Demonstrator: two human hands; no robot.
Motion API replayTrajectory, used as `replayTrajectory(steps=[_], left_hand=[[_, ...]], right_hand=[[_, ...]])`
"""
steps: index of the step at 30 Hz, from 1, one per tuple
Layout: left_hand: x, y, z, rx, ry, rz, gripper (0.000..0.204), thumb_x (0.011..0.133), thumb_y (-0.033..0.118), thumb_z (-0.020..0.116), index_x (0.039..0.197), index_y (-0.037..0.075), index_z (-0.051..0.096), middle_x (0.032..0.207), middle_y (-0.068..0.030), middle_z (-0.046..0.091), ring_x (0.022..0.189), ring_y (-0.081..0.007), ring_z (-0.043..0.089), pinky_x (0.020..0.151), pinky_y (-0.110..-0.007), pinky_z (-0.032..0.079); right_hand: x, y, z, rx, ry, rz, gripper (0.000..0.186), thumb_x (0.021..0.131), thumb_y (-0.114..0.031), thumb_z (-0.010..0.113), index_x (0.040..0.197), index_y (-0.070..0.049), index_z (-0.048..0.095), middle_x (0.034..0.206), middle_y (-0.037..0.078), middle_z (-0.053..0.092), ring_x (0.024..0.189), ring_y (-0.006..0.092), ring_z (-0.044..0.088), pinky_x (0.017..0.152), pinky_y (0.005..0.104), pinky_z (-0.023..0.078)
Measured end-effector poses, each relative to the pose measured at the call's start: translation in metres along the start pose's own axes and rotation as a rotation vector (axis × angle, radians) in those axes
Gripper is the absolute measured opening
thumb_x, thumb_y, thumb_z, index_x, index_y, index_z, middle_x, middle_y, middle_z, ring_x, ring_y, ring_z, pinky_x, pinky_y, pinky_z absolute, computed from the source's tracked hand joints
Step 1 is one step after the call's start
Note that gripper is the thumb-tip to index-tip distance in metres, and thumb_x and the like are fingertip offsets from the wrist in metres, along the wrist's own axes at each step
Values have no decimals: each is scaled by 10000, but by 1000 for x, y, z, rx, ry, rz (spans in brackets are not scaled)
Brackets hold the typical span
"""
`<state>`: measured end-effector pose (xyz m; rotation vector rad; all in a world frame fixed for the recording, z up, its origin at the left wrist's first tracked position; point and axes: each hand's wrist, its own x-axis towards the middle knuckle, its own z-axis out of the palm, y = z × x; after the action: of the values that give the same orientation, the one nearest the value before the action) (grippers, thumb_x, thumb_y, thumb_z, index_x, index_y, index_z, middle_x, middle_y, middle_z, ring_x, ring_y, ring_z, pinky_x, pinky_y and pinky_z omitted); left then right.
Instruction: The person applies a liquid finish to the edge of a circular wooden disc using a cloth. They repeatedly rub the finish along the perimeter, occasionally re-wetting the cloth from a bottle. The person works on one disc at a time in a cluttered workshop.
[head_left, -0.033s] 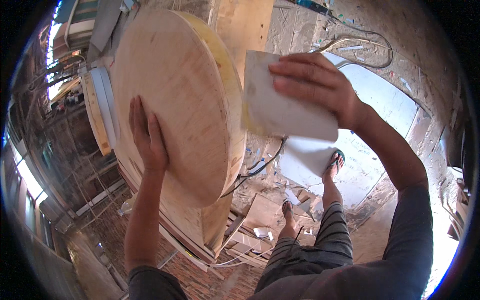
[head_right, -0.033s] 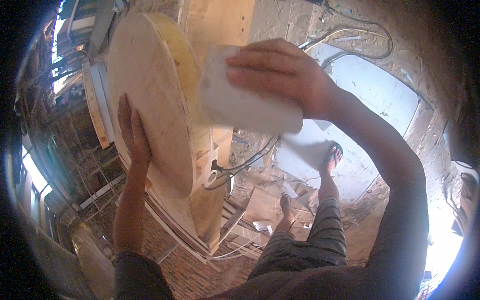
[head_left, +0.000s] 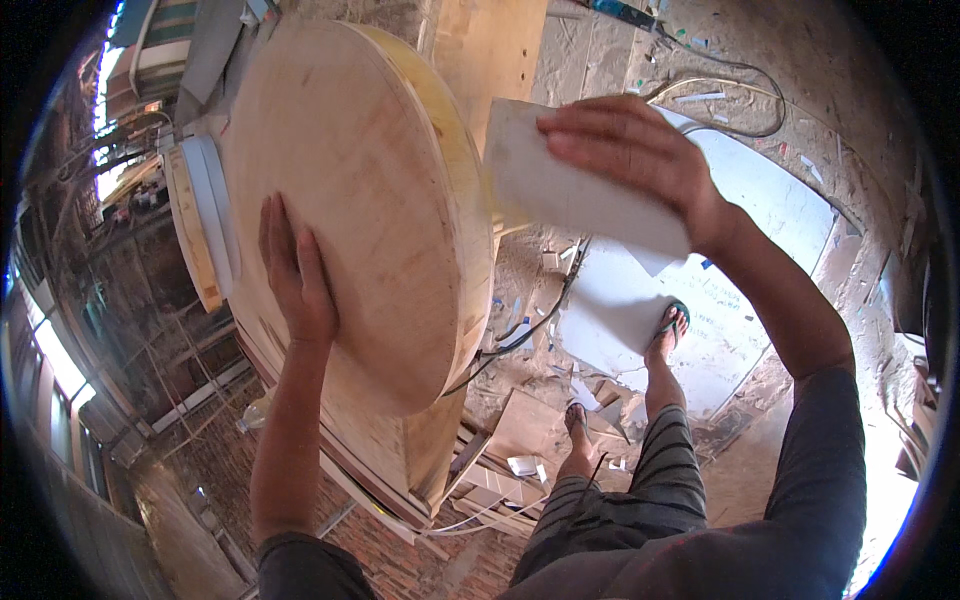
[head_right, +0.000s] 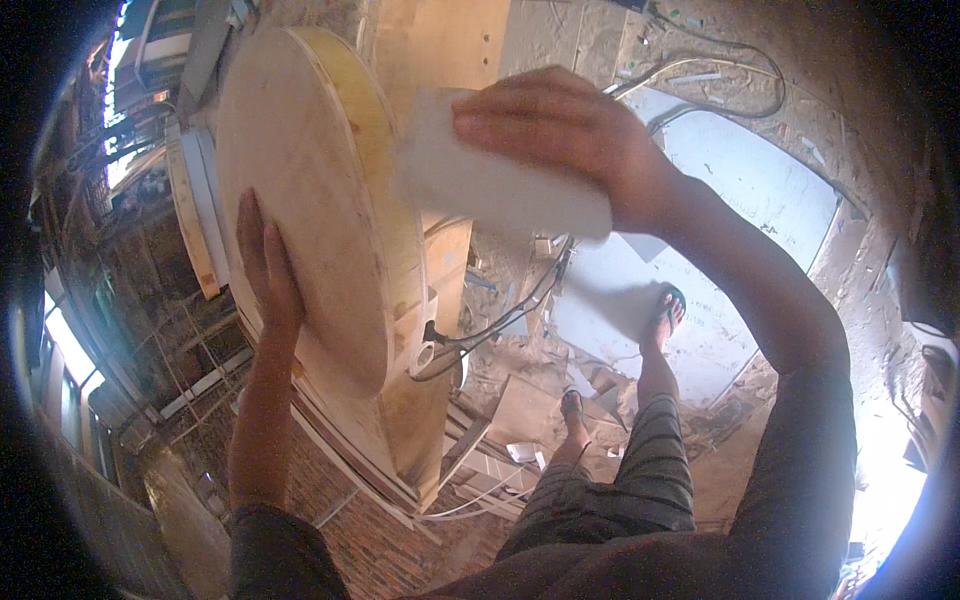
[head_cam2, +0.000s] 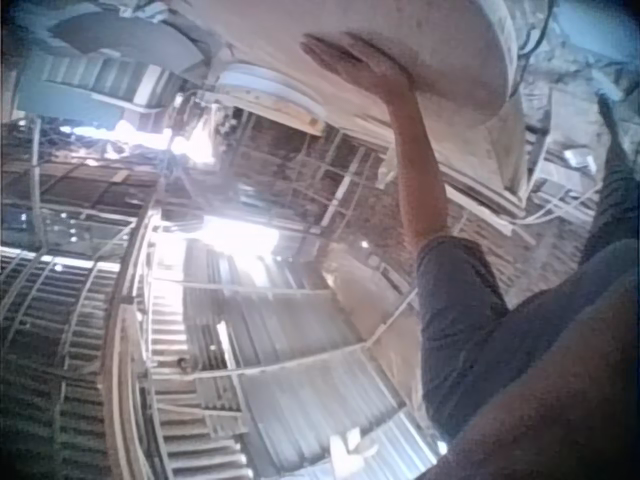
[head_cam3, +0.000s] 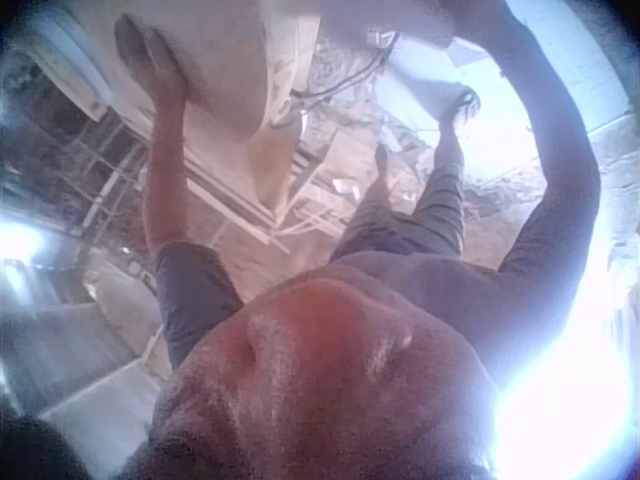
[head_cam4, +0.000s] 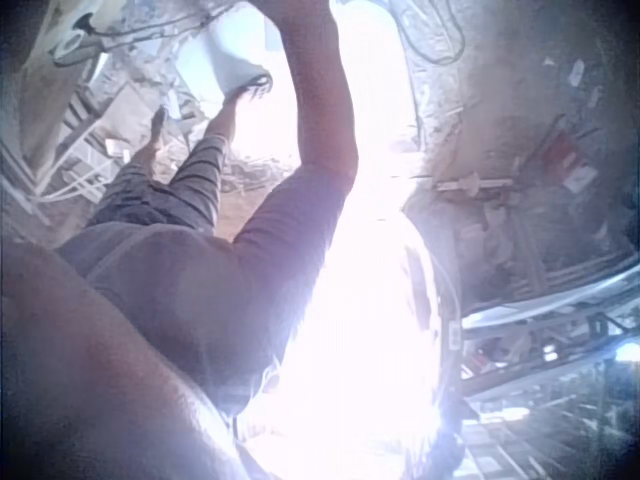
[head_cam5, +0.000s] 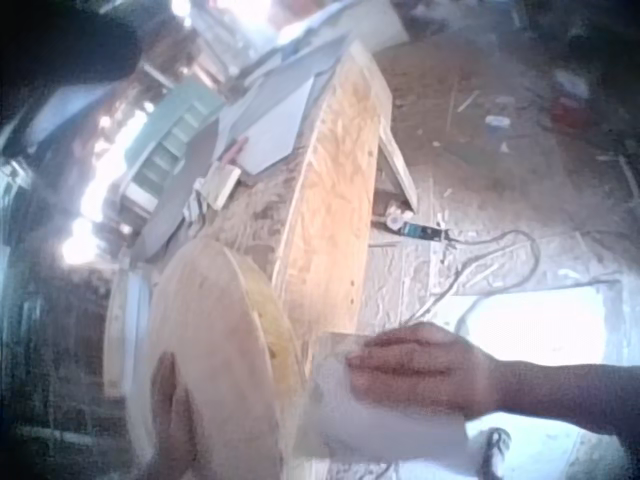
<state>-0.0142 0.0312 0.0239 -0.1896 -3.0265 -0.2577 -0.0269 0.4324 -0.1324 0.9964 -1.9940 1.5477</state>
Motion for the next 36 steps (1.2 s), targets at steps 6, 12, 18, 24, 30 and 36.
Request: replayTrajectory(steps=[6,12,18,24,30,36], left_hand=[[6,1,7,-81,17,-26,599,1116,311,494,1607,-23,412,1668,-250,358,1570,-361,332,1281,-455,266],[5,-2,5,-19,19,11,597,1123,334,489,1612,-1,417,1679,-244,346,1577,-362,322,1279,-454,274],[5,0,9,-30,33,-11,613,1123,369,486,1609,1,422,1681,-239,348,1577,-363,324,1283,-454,265],[3,-4,7,-48,55,5,625,1116,385,499,1597,-8,432,1670,-253,363,1563,-380,341,1278,-463,278],[3,1,11,-57,74,19,630,1136,404,446,1589,-33,428,1665,-250,388,1564,-396,331,1295,-455,227],[6,3,12,-102,98,42,627,1107,379,531,1569,-39,460,1630,-282,405,1539,-403,369,1263,-461,306]], right_hand=[[9,-28,-19,586,116,663,255,1039,-138,716,1253,0,719,1086,100,776,962,146,712,826,301,574],[10,-61,-7,330,11,511,182,1006,-36,702,1166,48,726,1058,152,736,898,208,688,775,336,545],[1,-99,29,144,199,479,359,927,16,724,1285,-6,723,1159,192,753,1012,343,740,857,409,604],[-12,-134,93,-233,232,438,880,707,-50,832,1535,-33,533,1394,165,596,1056,351,629,874,423,586],[-18,-156,153,-272,328,530,993,701,-45,821,1593,42,396,1506,233,467,1193,429,541,1029,482,522],[-35,-171,170,-299,314,584,966,713,1,778,1596,43,390,1525,228,451,1220,437,523,1057,482,508]])
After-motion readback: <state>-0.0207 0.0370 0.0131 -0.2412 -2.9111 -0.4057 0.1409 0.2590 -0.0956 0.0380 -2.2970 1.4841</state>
